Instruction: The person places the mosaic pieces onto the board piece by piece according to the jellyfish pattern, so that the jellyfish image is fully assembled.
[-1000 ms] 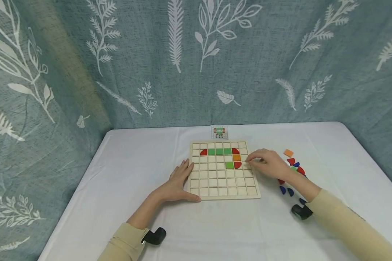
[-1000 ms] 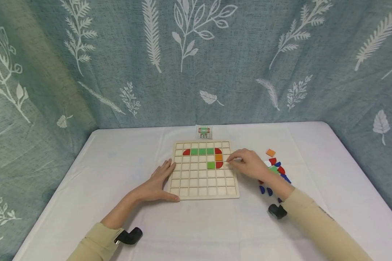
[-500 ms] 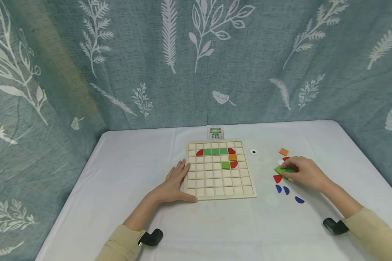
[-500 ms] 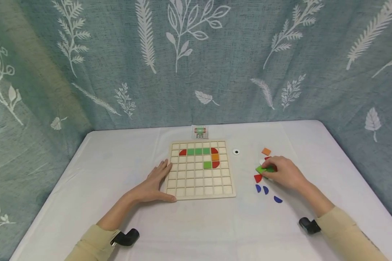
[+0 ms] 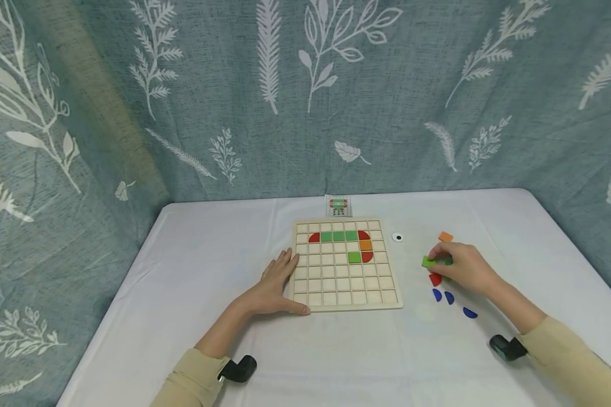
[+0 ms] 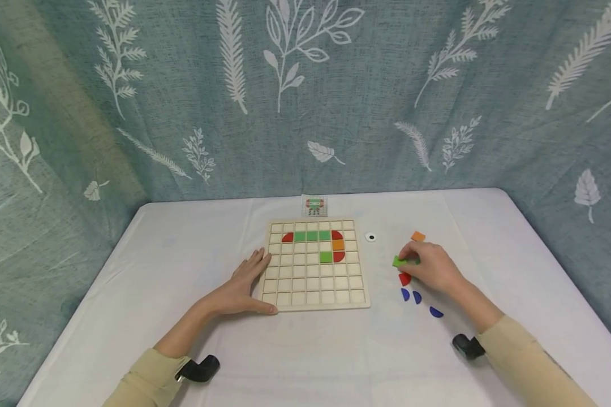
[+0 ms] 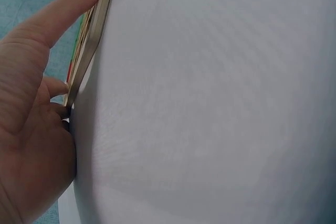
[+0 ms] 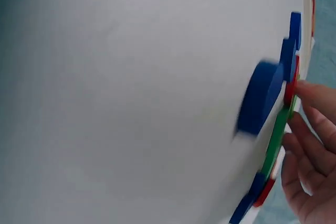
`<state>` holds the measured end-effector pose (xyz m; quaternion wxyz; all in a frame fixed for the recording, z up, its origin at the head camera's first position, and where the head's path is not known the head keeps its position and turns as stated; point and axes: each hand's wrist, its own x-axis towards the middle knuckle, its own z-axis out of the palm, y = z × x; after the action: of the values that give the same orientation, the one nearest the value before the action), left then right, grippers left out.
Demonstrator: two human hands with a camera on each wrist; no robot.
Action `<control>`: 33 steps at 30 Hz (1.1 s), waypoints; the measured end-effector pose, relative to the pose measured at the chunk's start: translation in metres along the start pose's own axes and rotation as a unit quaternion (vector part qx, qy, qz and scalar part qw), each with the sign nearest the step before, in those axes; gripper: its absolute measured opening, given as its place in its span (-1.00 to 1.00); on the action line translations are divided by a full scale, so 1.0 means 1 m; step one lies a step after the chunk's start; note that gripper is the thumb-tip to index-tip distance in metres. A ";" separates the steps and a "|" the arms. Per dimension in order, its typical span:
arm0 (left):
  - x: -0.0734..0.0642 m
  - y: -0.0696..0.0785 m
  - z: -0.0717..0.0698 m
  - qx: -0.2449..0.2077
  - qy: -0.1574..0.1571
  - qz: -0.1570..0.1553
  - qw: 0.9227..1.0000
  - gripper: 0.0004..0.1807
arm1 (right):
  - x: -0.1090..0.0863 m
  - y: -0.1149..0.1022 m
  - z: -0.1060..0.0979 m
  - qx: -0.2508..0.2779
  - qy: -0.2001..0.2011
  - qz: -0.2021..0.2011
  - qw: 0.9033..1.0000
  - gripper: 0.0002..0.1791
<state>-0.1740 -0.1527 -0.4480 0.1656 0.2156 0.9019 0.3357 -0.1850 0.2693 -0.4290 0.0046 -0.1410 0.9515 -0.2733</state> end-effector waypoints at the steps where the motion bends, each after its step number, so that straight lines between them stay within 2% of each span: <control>1: 0.000 0.000 0.000 0.001 0.000 0.000 1.000 0.35 | 0.002 -0.003 0.002 0.003 0.000 -0.002 1.000 -0.85; 6: 0.001 0.000 -0.001 0.001 -0.001 -0.003 1.000 0.36 | 0.021 -0.026 0.018 0.050 -0.011 -0.032 0.998 -0.87; 12: 0.000 0.001 -0.001 0.000 -0.001 -0.001 1.000 0.36 | 0.048 -0.069 0.043 0.095 -0.050 -0.120 0.987 -0.89; 17: 0.000 0.003 -0.001 -0.003 -0.002 -0.007 1.000 0.36 | 0.067 -0.092 0.062 0.093 -0.069 -0.165 0.980 -0.92; 25: 0.001 0.001 0.001 0.001 -0.006 -0.019 1.000 0.37 | 0.081 -0.099 0.075 0.070 -0.062 -0.211 0.973 -0.95; 30: 0.000 0.001 0.000 0.003 -0.005 -0.017 1.000 0.38 | 0.078 -0.098 0.069 0.070 -0.056 -0.228 0.970 -0.91; 33: 0.000 0.001 0.000 0.005 -0.004 -0.014 1.000 0.38 | 0.071 -0.092 0.059 0.085 -0.052 -0.212 0.972 -0.87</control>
<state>-0.1741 -0.1524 -0.4474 0.1725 0.2049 0.9060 0.3277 -0.2233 0.1448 -0.4266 0.0086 -0.3525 0.8716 -0.3406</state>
